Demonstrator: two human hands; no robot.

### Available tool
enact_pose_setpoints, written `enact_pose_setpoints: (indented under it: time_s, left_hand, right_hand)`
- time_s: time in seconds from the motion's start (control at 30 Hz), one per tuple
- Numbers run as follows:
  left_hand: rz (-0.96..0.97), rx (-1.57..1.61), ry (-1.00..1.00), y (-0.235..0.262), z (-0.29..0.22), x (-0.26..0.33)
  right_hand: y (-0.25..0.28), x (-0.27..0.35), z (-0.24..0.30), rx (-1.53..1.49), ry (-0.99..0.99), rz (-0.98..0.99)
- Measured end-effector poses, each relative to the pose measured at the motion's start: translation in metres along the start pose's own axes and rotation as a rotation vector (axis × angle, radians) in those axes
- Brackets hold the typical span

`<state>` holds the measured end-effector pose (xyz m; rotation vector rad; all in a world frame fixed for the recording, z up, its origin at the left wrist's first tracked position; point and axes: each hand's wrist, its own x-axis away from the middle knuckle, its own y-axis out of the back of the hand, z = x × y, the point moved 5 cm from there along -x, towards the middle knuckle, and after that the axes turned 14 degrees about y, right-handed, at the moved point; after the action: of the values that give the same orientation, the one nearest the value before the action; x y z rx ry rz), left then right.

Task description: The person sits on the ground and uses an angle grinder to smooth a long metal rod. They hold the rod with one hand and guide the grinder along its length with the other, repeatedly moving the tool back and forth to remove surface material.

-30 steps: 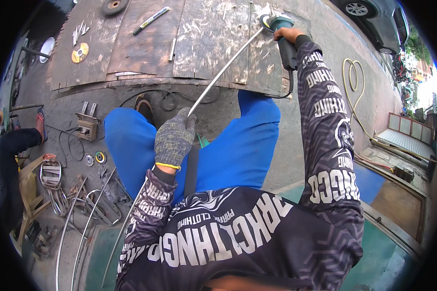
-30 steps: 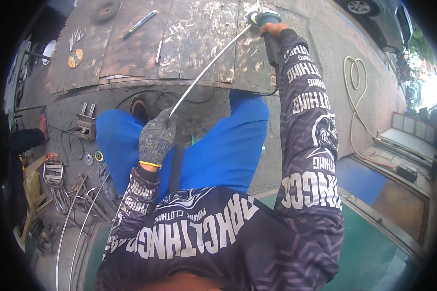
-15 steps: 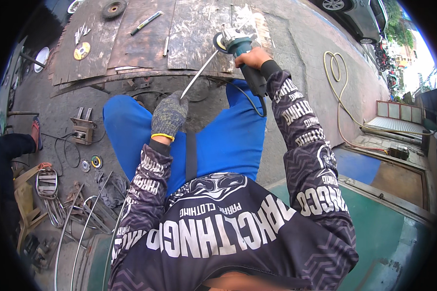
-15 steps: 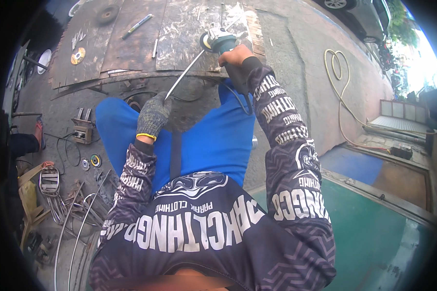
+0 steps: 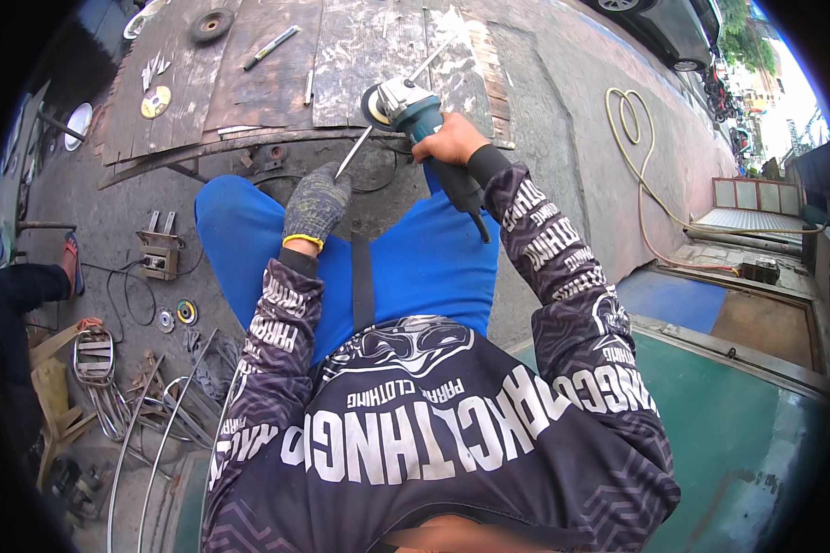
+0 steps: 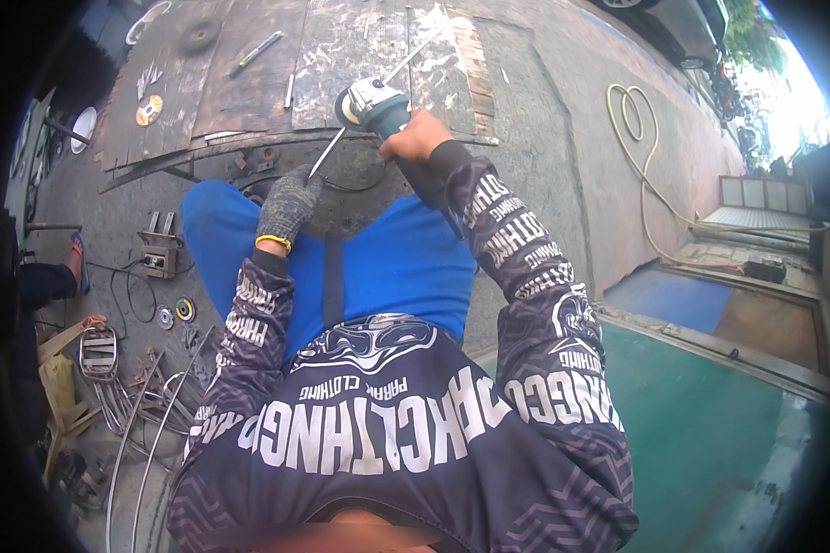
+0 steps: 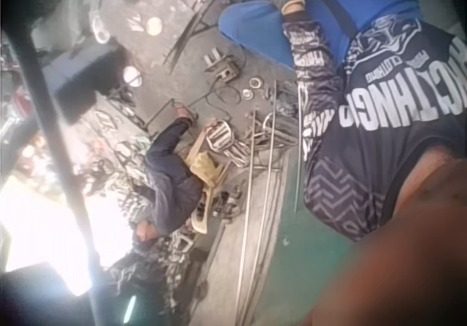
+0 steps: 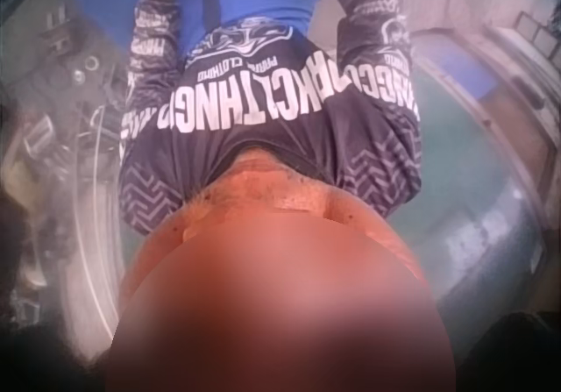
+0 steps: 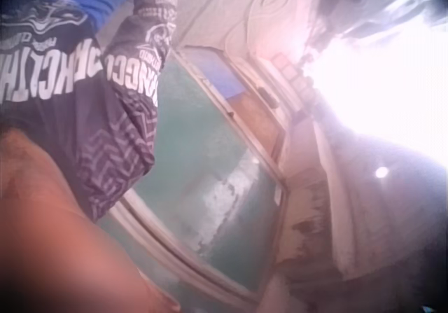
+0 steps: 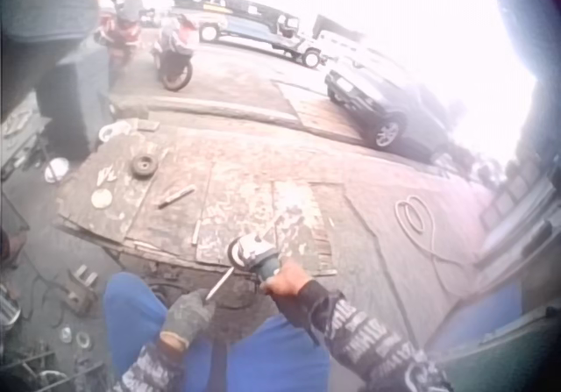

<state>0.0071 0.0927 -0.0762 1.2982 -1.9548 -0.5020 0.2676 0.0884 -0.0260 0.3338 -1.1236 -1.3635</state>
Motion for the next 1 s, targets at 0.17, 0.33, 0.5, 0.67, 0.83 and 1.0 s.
enact_pose_setpoints:
  time_s: [0.17, 0.33, 0.5, 0.67, 0.83, 1.0]
  left_hand:
    - [0.009, 0.0, 0.006, 0.0, 0.002, -0.001]
    - [0.038, 0.025, 0.012, 0.0, 0.002, -0.004]
    - [0.037, 0.01, 0.01, 0.001, 0.003, -0.001]
    - [0.008, 0.016, -0.045, 0.006, -0.003, 0.007]
    - [0.089, 0.074, 0.016, 0.007, -0.008, 0.017]
    - [0.071, 0.061, 0.025, 0.011, -0.016, 0.029]
  right_hand:
    - [-0.008, 0.006, 0.0, -0.013, 0.025, 0.035]
    - [-0.003, 0.008, 0.005, -0.021, 0.034, 0.016]
    - [0.016, -0.001, 0.003, 0.012, 0.016, 0.025]
    - [0.041, -0.019, -0.009, 0.11, 0.005, -0.042]
    - [0.068, -0.047, -0.034, 0.098, -0.05, 0.011]
    - [0.108, -0.079, -0.059, 0.146, -0.099, -0.007]
